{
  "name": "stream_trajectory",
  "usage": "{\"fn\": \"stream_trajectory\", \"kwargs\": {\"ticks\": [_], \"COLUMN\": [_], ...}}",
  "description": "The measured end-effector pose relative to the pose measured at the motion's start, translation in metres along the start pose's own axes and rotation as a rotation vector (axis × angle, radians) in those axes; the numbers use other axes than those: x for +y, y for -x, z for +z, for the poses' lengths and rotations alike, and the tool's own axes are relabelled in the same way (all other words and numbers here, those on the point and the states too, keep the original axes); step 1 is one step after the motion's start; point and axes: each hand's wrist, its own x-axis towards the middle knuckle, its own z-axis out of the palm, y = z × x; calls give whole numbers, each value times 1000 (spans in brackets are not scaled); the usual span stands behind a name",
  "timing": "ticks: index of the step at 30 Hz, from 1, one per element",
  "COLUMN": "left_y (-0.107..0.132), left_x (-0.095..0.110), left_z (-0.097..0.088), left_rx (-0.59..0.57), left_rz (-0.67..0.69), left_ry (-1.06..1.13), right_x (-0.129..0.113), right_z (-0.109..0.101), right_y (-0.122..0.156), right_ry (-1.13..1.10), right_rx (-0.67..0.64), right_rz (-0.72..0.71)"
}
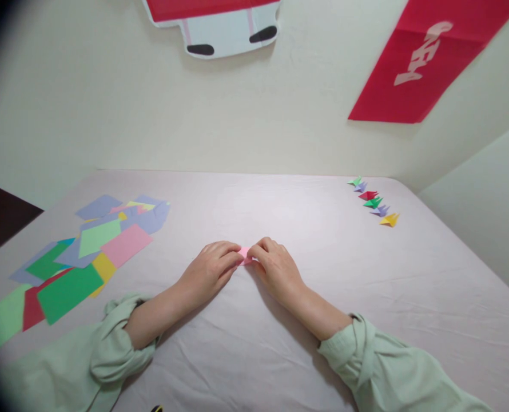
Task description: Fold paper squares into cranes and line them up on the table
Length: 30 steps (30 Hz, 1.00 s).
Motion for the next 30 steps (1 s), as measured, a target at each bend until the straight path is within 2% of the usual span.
{"fn": "stream_trajectory", "kwargs": {"ticks": [10, 16, 22, 30], "left_y": [16, 15, 14, 15], "left_x": [5, 6, 9, 11], "left_z": [-1, -3, -5, -2], "left_rx": [-10, 0, -83, -111], "left_rz": [-3, 3, -20, -16], "left_ry": [-34, -22, -32, -100], "right_x": [8, 6, 1, -1], "right_z": [-5, -4, -2, 1], "right_y": [-15, -22, -23, -23], "right_ry": [-194, -150, -95, -26], "right_rx": [-57, -54, -52, -52], "right_rz": [66, 93, 129, 137]}}
